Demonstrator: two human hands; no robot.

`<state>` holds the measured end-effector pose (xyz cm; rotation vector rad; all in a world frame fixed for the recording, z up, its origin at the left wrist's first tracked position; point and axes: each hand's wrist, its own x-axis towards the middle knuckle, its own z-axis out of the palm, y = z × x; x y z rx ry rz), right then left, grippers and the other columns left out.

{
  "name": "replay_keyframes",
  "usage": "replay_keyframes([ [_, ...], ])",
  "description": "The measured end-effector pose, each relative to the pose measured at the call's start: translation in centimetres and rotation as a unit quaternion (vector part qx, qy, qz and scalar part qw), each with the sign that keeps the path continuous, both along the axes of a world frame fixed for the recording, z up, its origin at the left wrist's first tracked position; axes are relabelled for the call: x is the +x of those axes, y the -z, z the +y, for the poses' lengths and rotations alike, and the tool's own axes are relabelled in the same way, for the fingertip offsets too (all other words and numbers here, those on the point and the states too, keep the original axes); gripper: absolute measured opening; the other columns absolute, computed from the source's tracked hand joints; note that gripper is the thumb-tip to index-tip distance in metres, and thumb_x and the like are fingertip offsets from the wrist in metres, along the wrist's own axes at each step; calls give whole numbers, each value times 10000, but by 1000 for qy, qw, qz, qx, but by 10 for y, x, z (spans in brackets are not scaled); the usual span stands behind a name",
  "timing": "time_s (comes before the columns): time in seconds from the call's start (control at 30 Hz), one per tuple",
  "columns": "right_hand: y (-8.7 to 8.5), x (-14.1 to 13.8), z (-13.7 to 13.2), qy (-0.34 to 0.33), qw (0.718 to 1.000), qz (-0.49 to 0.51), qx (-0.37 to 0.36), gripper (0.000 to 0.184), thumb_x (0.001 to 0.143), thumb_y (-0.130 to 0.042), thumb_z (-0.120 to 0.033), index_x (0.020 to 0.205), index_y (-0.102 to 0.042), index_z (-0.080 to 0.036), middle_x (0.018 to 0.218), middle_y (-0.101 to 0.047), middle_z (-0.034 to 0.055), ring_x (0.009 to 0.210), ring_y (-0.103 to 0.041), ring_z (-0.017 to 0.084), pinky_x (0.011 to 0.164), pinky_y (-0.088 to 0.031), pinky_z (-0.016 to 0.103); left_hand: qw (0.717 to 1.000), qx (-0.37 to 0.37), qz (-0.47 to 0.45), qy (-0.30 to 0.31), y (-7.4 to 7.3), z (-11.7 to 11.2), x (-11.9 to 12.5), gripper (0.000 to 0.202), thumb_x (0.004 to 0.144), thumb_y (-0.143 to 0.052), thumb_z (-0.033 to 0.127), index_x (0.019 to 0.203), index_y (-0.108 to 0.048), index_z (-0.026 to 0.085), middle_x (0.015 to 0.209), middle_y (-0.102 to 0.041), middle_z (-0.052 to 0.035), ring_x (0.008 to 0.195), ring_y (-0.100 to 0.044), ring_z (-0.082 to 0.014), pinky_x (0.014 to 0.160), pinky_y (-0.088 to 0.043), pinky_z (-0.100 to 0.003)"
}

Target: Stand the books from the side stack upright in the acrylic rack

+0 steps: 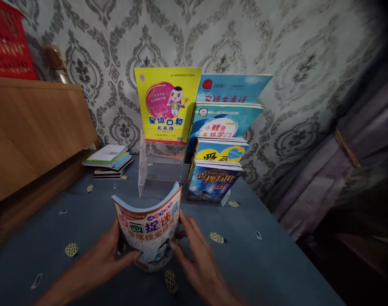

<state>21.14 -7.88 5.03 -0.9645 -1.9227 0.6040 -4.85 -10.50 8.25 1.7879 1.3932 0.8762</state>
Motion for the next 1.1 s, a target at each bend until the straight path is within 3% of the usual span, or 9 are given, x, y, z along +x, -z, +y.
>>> replay_keyframes([
  [0.2, -4, -1, 5, 2, 1000, 2, -17, 615, 968, -540, -325, 1540, -315, -341, 1306, -588, 116, 1094, -650, 276, 933, -580, 460, 1000, -8, -22, -21, 1, 0, 5, 651, 838, -642, 463, 1397, -377, 261, 1093, -693, -98, 916, -679, -273, 757, -594, -402],
  [0.37, -1, -3, 16, 26, 999, 8, -18, 595, 935, -573, -348, 1501, -390, -331, 1227, -629, 104, 1041, -656, 282, 870, -594, 450, 999, 11, -2, -39, 4, 14, 0, 689, 822, -654, 469, 1386, -335, 236, 954, -705, -61, 768, -677, -235, 657, -583, -350],
  [0.47, -9, -5, 27, 24, 1000, 9, -17, 522, 913, -595, -357, 1419, -482, -296, 1155, -654, 102, 1011, -657, 287, 814, -600, 433, 997, 33, 19, -60, 0, 25, -5, 671, 818, -653, 475, 1364, -342, 241, 846, -692, -15, 680, -658, -215, 599, -564, -330],
  [0.7, -47, -11, 52, 0, 999, 33, -3, 252, 914, -544, -232, 1166, -542, -226, 973, -661, 63, 831, -655, 216, 761, -585, 392, 995, 71, 11, -68, -28, 54, -5, 719, 809, -658, 507, 1397, -338, 243, 1138, -694, -102, 931, -689, -295, 760, -591, -424],
  [0.83, -41, -10, 54, -14, 1000, 21, -3, 306, 885, -549, -203, 1188, -537, -246, 974, -679, 62, 828, -671, 239, 737, -598, 436, 997, 73, -17, -35, -8, 62, -9, 822, 812, -675, 474, 1489, -255, 271, 1276, -647, -120, 1102, -654, -336, 880, -575, -479],
  [0.97, -32, -8, 59, -23, 1000, 18, -5, 362, 828, -594, -178, 1147, -568, -347, 969, -707, 28, 807, -694, 263, 681, -619, 450, 996, 71, -46, 15, 12, 66, -15, 867, 832, -676, 438, 1536, -193, 288, 1344, -603, -128, 1219, -593, -344, 970, -541, -512],
  [1.03, -43, -8, 67, -20, 1000, 15, 13, 328, 819, -599, -196, 1100, -581, -364, 930, -712, 13, 786, -696, 268, 658, -623, 452, 994, 95, -43, 12, 3, 72, -16, 840, 834, -682, 428, 1525, -229, 274, 1387, -565, -136, 1260, -559, -347, 1018, -506, -539],
  [1.1, -67, -7, 78, -11, 998, 11, 59, 263, 844, -579, -244, 1094, -581, -325, 892, -703, 25, 765, -688, 267, 653, -618, 458, 990, 140, -32, 0, -24, 82, -15, 789, 832, -695, 413, 1491, -295, 250, 1415, -535, -136, 1287, -531, -345, 1061, -461, -562],
])
